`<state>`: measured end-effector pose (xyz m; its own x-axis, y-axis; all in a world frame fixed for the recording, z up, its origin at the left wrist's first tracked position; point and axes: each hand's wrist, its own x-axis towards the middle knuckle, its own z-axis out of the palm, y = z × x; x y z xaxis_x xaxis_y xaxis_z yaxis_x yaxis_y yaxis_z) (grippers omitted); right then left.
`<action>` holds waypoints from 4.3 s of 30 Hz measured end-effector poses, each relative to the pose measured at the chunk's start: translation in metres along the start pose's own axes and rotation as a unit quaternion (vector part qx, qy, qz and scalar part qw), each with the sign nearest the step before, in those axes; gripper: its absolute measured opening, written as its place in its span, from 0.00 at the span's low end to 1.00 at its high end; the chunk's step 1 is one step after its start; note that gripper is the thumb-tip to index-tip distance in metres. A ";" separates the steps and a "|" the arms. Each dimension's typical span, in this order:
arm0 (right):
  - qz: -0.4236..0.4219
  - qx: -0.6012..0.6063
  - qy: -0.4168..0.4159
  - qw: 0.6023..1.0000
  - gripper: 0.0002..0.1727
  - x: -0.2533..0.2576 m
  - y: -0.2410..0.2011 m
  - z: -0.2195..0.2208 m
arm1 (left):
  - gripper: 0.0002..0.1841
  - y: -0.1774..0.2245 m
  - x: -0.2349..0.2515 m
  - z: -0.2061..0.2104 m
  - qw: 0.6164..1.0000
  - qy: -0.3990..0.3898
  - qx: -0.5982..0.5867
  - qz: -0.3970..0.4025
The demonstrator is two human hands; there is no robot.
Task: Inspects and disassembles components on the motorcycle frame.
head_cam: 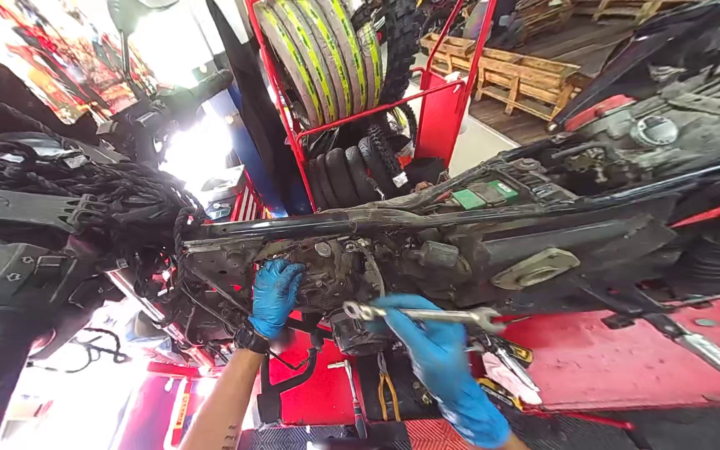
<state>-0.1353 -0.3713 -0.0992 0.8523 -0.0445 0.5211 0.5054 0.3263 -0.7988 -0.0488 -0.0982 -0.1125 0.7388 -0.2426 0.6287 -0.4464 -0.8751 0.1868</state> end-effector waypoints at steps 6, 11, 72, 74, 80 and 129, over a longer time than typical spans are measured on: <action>0.181 -0.073 0.072 0.978 0.09 -0.139 -0.001 -0.123 | 0.17 0.054 0.025 0.006 0.967 -0.040 0.068 -0.241; 0.307 -0.191 0.154 0.919 0.09 -0.251 0.012 -0.209 | 0.20 0.064 0.025 0.006 0.947 -0.123 0.088 -0.283; 0.631 -0.341 -0.274 0.641 0.19 -0.265 0.281 -0.463 | 0.19 0.104 0.073 0.021 0.772 -0.104 0.129 -0.613; 0.635 -0.321 -0.254 0.655 0.19 -0.269 0.279 -0.464 | 0.19 0.102 0.072 0.019 0.769 -0.089 0.119 -0.622; 0.642 -0.311 -0.238 0.659 0.20 -0.263 0.266 -0.457 | 0.18 0.104 0.070 0.025 0.770 -0.051 0.116 -0.625; 0.080 -0.667 -0.335 0.661 0.06 0.100 0.039 0.119 | 0.19 0.023 0.036 -0.026 0.895 -0.354 0.164 -0.217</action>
<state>-0.0466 -0.2505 -0.0431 0.8840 0.4640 0.0569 0.4662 -0.8660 -0.1810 -0.0457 -0.1161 -0.0660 0.9931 0.0469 -0.1073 0.0464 -0.9989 -0.0075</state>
